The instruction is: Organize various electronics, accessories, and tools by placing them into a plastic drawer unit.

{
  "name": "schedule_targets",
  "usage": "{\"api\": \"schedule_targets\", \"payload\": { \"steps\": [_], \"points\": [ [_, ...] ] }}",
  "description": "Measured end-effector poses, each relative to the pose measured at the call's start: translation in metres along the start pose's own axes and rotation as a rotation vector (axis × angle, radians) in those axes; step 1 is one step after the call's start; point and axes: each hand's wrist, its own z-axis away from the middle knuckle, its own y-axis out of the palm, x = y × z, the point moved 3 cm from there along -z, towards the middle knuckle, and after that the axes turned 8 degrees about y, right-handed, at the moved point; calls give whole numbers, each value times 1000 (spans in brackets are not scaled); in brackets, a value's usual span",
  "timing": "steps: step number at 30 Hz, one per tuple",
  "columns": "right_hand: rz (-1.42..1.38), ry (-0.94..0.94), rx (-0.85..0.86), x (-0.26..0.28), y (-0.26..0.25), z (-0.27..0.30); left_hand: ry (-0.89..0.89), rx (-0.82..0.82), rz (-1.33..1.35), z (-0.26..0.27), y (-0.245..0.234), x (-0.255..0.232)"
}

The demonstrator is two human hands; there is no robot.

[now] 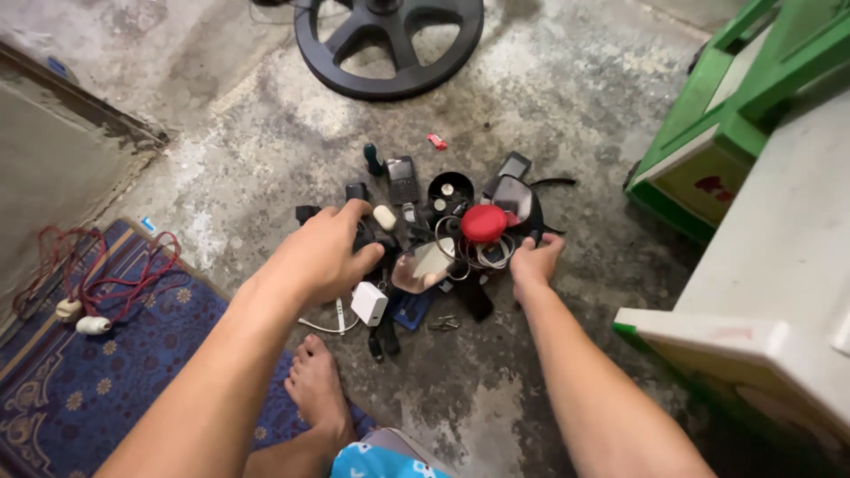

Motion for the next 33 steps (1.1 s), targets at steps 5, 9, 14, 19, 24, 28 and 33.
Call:
{"api": "schedule_targets", "payload": {
  "steps": [5, 9, 14, 19, 24, 28, 33],
  "points": [
    [89, -169, 34, 141, -88, 80, 94, -130, 36, 45, -18, 6],
    [119, -208, 120, 211, -134, 117, 93, -210, 112, 79, -25, 12],
    [124, -425, 321, 279, -206, 142, 134, -355, 260, 120, -39, -16],
    [10, -537, 696, 337, -311, 163, 126, -439, 275, 107, -30, -48],
    [164, -402, 829, 373, -420, 189, 350, -584, 462, 96, -38, -100],
    [211, -431, 773, 374, -454, 180, 250, -239, 1053, 107, -36, -145],
    [290, -442, 712, 347, -466, 152, 317, -272, 1170, 82, -18, -167]
  ]
}}
